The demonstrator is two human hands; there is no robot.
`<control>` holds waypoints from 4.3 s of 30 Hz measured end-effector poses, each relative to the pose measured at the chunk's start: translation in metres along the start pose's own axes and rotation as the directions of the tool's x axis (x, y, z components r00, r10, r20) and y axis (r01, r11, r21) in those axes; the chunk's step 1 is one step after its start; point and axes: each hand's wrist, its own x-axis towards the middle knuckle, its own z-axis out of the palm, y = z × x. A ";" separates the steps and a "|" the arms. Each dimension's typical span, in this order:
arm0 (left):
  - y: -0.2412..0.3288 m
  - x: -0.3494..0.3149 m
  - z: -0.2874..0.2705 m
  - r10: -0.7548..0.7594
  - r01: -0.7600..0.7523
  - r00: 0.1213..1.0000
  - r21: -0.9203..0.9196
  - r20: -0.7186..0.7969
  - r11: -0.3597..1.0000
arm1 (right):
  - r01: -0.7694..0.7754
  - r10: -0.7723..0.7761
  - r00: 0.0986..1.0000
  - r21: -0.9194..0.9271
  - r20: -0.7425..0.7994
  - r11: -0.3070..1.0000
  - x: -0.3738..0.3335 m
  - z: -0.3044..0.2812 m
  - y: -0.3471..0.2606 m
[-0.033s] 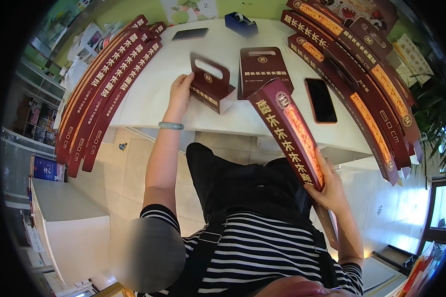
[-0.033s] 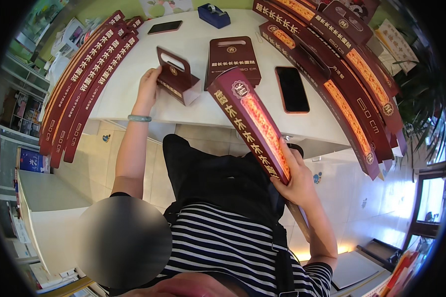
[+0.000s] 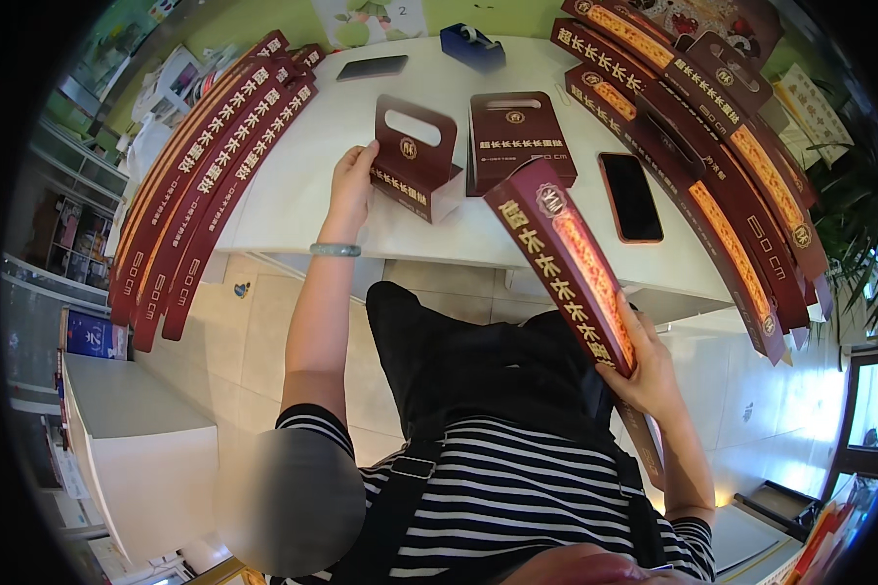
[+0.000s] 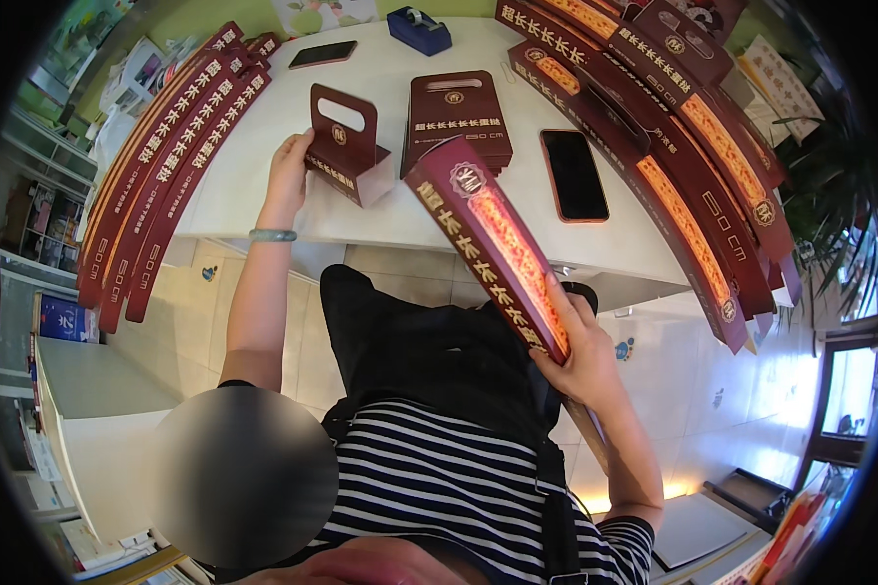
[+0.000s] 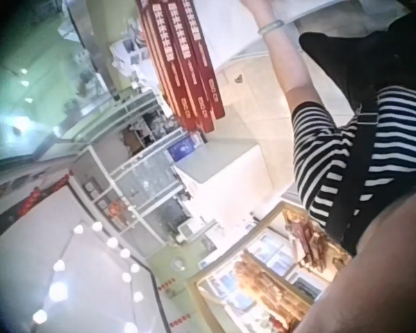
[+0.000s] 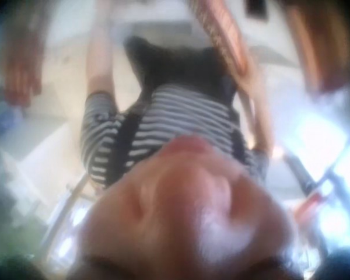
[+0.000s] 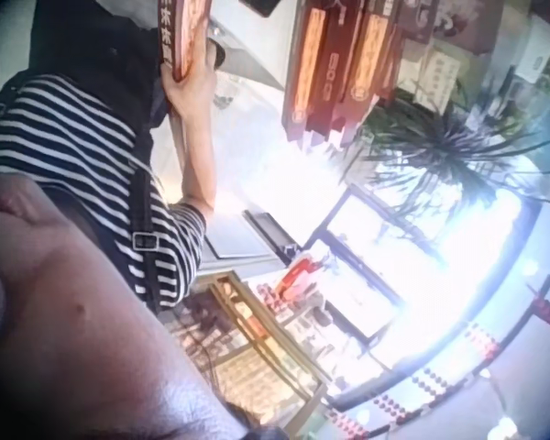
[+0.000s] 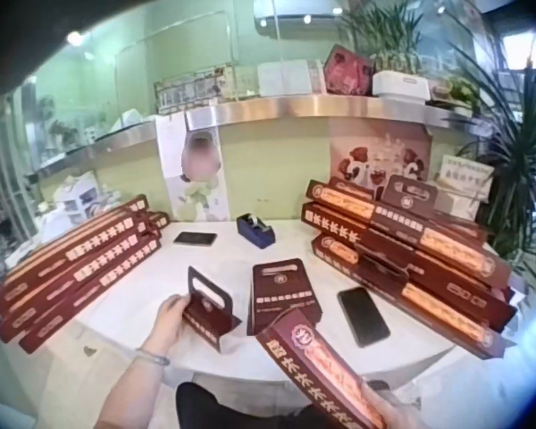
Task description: The person repeatedly folds flat maroon cardboard pieces into box shapes, then inserts a long rectangular package into each box. The person handles the pieces one at a time, folds the flaps, and places the finished boxes on the counter.
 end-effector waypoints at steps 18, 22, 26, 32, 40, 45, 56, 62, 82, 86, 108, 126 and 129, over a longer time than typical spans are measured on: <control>0.090 -0.049 -0.019 0.188 -0.157 0.980 -0.348 0.058 0.924 | 0.268 -0.263 0.963 -0.121 0.059 0.956 0.033 0.001 -0.007; 0.124 -0.070 0.011 0.176 -0.164 0.984 -0.236 0.030 0.958 | 0.170 -0.170 0.985 -0.042 0.008 0.985 0.031 0.011 -0.005; 0.117 -0.062 0.005 0.295 -0.289 0.955 -0.218 -0.003 0.932 | 0.132 -0.129 0.991 -0.100 0.040 0.986 0.030 0.008 -0.014; 0.128 -0.060 0.010 0.359 -0.356 0.933 -0.165 -0.010 0.920 | 0.138 -0.124 0.988 -0.173 0.087 0.975 0.027 -0.001 -0.019; 0.133 -0.071 0.020 0.441 -0.438 0.897 -0.103 0.011 0.893 | 0.186 -0.186 0.982 -0.088 0.002 0.979 0.022 0.011 -0.010; 0.128 -0.073 0.020 0.409 -0.399 0.910 -0.126 0.063 0.908 | 0.270 -0.274 0.962 -0.185 0.001 0.945 0.016 0.022 -0.009; 0.100 -0.085 0.058 0.341 -0.315 0.940 -0.449 -0.026 0.836 | 0.215 -0.266 0.951 -0.281 -0.157 0.935 0.035 0.013 -0.029; 0.051 -0.088 0.091 0.135 -0.117 0.991 -0.574 -0.012 0.811 | 0.123 -0.219 0.965 -0.488 -0.145 0.864 0.041 -0.015 -0.028; 0.047 -0.095 0.123 0.118 0.017 0.980 -0.656 0.161 0.755 | -0.005 -0.244 0.894 -0.553 -0.377 0.833 0.015 -0.070 -0.016; 0.055 -0.097 0.156 0.191 0.072 0.904 -0.578 0.381 0.813 | 0.021 -0.289 0.868 -0.552 -0.404 0.833 0.043 -0.099 -0.029; 0.109 -0.014 -0.229 0.670 -0.128 0.735 0.992 0.102 -0.011 | 0.086 -0.639 0.689 -0.838 -0.340 0.539 0.288 -0.297 0.080; 0.047 -0.070 0.009 0.344 -0.618 0.705 0.300 0.620 0.727 | 0.402 -0.493 0.869 -0.643 0.043 0.652 0.225 0.055 0.005; 0.030 -0.095 0.030 0.215 -0.363 0.790 0.155 0.574 0.919 | 0.296 -0.385 0.922 -0.604 -0.020 0.740 0.213 0.045 -0.020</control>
